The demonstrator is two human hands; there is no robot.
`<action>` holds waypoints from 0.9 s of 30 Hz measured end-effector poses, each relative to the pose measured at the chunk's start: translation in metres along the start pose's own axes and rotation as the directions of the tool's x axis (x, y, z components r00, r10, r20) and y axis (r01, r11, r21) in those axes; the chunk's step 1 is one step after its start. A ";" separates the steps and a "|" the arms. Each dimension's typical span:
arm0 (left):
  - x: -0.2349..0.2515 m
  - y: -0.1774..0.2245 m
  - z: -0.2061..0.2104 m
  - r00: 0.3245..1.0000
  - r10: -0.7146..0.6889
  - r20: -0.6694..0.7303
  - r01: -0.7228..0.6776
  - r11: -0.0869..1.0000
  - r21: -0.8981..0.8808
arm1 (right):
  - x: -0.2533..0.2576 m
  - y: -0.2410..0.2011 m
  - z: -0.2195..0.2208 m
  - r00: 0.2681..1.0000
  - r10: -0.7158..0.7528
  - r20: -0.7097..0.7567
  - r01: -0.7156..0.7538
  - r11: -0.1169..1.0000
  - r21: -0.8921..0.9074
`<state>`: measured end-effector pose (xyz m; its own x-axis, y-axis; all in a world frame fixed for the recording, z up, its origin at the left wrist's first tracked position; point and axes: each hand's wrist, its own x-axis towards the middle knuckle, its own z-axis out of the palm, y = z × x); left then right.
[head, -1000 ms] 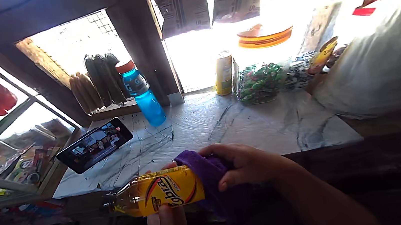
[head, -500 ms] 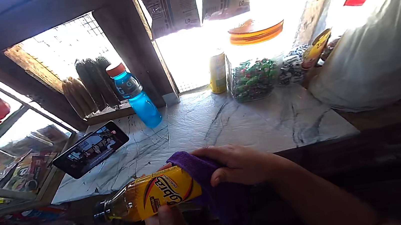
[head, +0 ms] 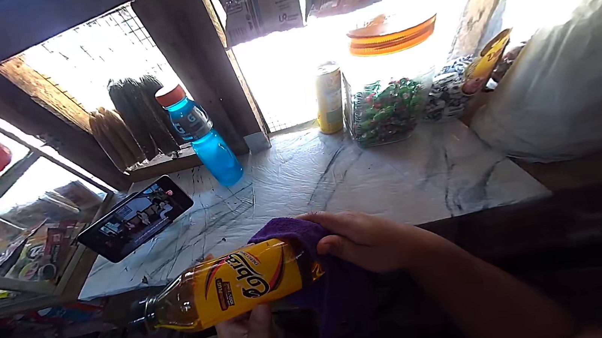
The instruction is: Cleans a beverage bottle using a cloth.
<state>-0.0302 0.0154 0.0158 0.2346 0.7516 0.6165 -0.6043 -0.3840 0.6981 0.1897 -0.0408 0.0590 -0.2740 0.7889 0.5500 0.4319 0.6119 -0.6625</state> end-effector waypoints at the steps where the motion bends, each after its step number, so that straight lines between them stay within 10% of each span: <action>1: 0.000 0.000 -0.001 1.000 -0.005 -0.003 0.005 1.000 0.001 | 0.000 -0.001 0.000 1.000 0.009 0.006 -0.009 1.000 0.027; 9: -0.006 0.001 0.003 0.992 0.014 0.122 -0.020 0.998 0.054 | 0.001 0.000 -0.002 0.998 0.029 0.064 -0.038 0.988 0.149; 27: -0.003 -0.010 0.006 0.977 -0.096 -0.189 0.088 0.995 -0.048 | 0.000 0.002 0.002 1.000 -0.008 -0.024 0.008 1.000 -0.023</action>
<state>-0.0204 0.0139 0.0090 0.1433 0.8727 0.4667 -0.6172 -0.2898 0.7315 0.1892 -0.0397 0.0568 -0.2568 0.7823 0.5675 0.4493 0.6165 -0.6465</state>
